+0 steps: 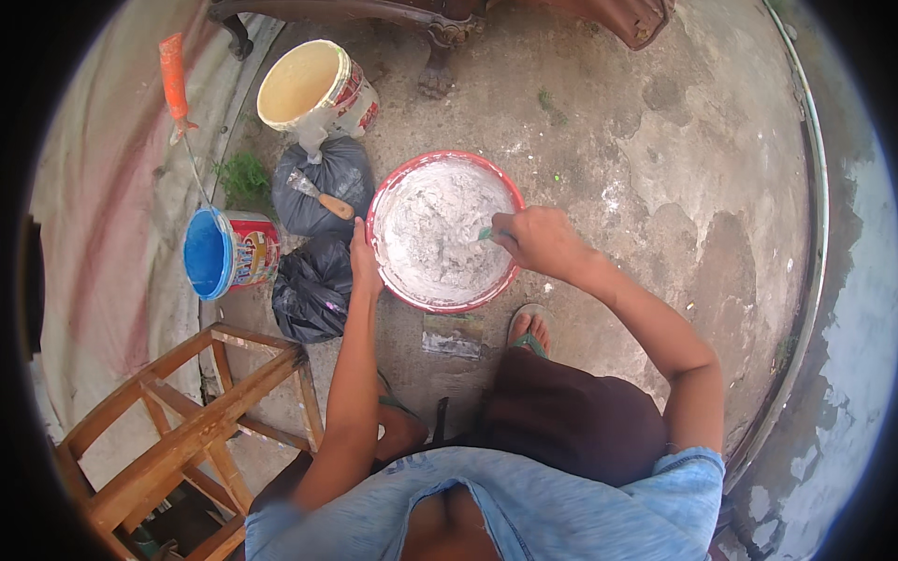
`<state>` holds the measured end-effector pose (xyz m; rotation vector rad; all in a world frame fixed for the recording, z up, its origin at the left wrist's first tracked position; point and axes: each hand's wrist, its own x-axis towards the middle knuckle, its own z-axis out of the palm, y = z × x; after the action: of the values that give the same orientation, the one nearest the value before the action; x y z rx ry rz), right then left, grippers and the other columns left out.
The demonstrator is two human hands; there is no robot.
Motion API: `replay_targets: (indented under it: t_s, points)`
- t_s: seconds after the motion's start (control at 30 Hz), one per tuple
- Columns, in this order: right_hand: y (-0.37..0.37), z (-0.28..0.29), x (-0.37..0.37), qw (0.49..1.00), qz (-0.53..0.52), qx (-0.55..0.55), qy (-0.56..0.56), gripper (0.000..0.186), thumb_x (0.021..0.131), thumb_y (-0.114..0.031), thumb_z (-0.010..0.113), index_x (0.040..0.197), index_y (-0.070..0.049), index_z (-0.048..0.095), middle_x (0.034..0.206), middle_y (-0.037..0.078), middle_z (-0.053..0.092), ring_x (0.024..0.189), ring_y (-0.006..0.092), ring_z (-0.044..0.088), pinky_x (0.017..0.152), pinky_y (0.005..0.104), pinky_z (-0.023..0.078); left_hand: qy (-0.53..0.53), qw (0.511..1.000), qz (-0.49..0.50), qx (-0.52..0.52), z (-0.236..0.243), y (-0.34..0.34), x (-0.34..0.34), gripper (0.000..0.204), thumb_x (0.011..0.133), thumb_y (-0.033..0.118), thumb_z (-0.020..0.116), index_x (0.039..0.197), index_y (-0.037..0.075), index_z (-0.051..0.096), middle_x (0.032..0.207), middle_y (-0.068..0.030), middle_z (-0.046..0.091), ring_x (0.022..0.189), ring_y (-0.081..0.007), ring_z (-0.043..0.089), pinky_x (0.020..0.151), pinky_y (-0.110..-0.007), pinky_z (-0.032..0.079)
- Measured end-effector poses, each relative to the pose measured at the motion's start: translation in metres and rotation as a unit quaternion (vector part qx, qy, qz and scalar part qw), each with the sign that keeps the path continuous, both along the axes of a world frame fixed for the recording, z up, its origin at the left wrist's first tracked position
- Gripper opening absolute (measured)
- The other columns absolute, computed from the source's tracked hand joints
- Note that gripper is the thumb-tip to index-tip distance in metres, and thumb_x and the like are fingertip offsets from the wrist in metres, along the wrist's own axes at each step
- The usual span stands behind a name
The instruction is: The person mixes a white paste in a red bucket using a green-handled tool. They add a dark powder from a black plastic bag and pour liquid from a blue bucket, then continue stirring until the mixture appears uniform. The person then carries the bucket and tool toward a wall.
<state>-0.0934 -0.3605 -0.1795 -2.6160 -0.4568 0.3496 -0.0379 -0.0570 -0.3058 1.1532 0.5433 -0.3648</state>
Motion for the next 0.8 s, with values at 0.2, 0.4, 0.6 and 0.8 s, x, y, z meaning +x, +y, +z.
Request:
replay_targets:
  t_s: [0.2, 0.4, 0.6, 0.8]
  points:
    - [0.043, -0.059, 0.013, 0.984, -0.141, 0.105, 0.018, 0.014, 0.09, -0.019, 0.06, 0.096, -0.006, 0.062, 0.069, 0.021, 0.064, 0.069, 0.0411, 0.065, 0.06, 0.0511, 0.049, 0.008, 0.986, 0.095, -0.134, -0.011, -0.031, -0.037, 0.064, 0.102, 0.049, 0.032, 0.136, -0.003, 0.048, 0.137, -0.0175, 0.054, 0.123, -0.0312, 0.054, 0.107, -0.042, 0.04]
    - [0.067, -0.046, -0.024, 0.997, 0.001, 0.042, 0.067, 0.015, 0.088, -0.018, 0.06, 0.097, -0.006, 0.062, 0.068, 0.019, 0.064, 0.069, 0.0395, 0.066, 0.061, 0.0509, 0.05, 0.005, 0.974, 0.148, -0.17, -0.006, -0.032, -0.046, 0.061, 0.101, 0.046, 0.031, 0.13, -0.003, 0.053, 0.132, -0.0188, 0.057, 0.119, -0.0313, 0.057, 0.105, -0.042, 0.042]
    - [0.017, -0.013, -0.025, 0.983, 0.147, -0.086, 0.066, 0.016, 0.084, -0.016, 0.062, 0.098, -0.008, 0.062, 0.068, 0.014, 0.065, 0.069, 0.034, 0.067, 0.06, 0.0455, 0.052, 0.003, 0.972, 0.143, -0.188, -0.007, -0.032, -0.045, 0.056, 0.102, 0.045, 0.036, 0.122, -0.003, 0.057, 0.12, -0.0165, 0.063, 0.106, -0.0273, 0.063, 0.093, -0.039, 0.049]
    - [-0.021, 0.034, 0.014, 0.972, 0.093, -0.212, -0.047, 0.024, 0.08, -0.015, 0.067, 0.102, -0.005, 0.063, 0.074, 0.011, 0.065, 0.075, 0.03, 0.067, 0.065, 0.0406, 0.052, -0.082, 0.991, 0.102, -0.012, 0.01, -0.043, -0.029, 0.045, 0.102, 0.038, 0.05, 0.109, -0.003, 0.064, 0.104, -0.0104, 0.067, 0.086, -0.0142, 0.064, 0.077, -0.027, 0.051]
